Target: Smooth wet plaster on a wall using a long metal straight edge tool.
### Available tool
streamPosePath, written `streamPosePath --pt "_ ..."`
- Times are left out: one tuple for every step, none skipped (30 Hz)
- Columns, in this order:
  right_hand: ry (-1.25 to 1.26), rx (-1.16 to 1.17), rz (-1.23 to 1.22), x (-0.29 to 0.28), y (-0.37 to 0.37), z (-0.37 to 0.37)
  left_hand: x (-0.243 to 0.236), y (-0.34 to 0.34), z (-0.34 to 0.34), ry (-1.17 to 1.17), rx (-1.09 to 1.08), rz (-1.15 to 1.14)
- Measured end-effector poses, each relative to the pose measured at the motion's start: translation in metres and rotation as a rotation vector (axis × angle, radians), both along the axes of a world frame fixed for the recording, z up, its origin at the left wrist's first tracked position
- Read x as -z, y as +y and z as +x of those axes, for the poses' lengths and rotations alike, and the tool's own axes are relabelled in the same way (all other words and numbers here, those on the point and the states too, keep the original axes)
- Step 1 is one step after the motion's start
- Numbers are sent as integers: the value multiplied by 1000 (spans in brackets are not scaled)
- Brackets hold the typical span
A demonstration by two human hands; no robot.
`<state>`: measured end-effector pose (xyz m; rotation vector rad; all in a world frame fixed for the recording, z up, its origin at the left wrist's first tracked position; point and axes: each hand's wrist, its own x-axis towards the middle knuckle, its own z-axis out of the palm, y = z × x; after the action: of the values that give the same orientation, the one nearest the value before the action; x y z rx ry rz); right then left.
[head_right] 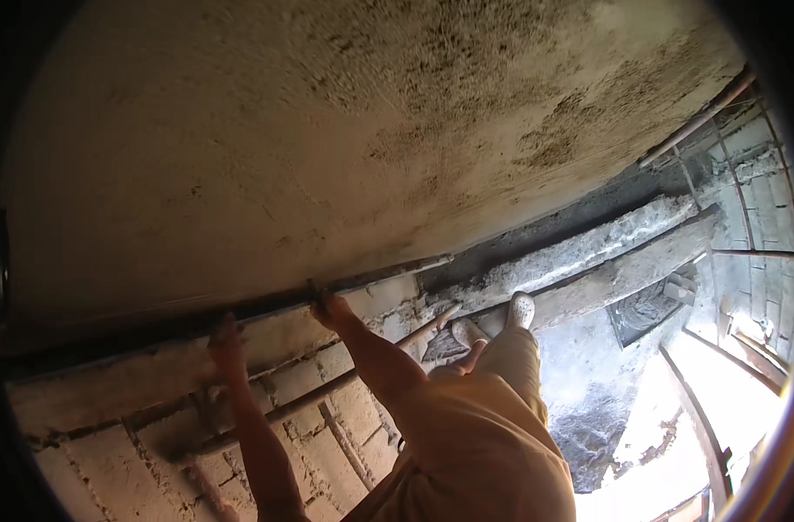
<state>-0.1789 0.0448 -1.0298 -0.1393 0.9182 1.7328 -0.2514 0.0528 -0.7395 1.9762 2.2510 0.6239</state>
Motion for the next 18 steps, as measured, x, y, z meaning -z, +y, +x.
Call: streamPosePath --pt "-123 -1 86 -1 0 0 10 0 2 -148 -9 -4" --pt "-247 1 172 -3 -1 1 14 -1 1 -142 -10 -5" --pt "-246 6 168 -1 -1 2 19 1 0 -200 -33 23" --pt "-142 -3 139 1 -1 2 22 2 -3 -257 -55 51" --pt "-36 -12 112 2 -2 0 19 4 -10 -255 -49 48" --pt "-37 -8 99 7 -7 -3 15 6 -22 -69 -66 -57" --pt "-23 42 96 9 -12 -7 4 8 -40 122 -83 -150" --pt "23 73 118 -5 -12 -31 -23 7 -101 745 218 79" --pt "62 58 145 -21 -10 -59 -57 2 -157 1372 529 300" --pt "-251 -12 186 -11 -14 -83 -71 -1 -172 1385 538 293" --pt "-572 -74 210 9 -15 -105 -87 1 -176 998 358 205" --pt "-568 55 117 70 1 -106 -84 26 -144 558 246 115" --pt "-588 209 21 142 16 -84 -73 48 -106 112 145 -27" --pt "-621 375 -49 206 30 -45 -66 64 -71 -325 31 -200" --pt "-601 362 -53 211 30 -72 -73 57 -74 -306 17 -202" --pt "-462 347 -49 207 38 -90 -77 48 -65 -401 4 -112" --pt "-318 330 -49 199 43 -109 -83 39 -58 -489 -6 -21" --pt "-273 205 48 153 37 -166 -109 20 -86 -405 -79 24"
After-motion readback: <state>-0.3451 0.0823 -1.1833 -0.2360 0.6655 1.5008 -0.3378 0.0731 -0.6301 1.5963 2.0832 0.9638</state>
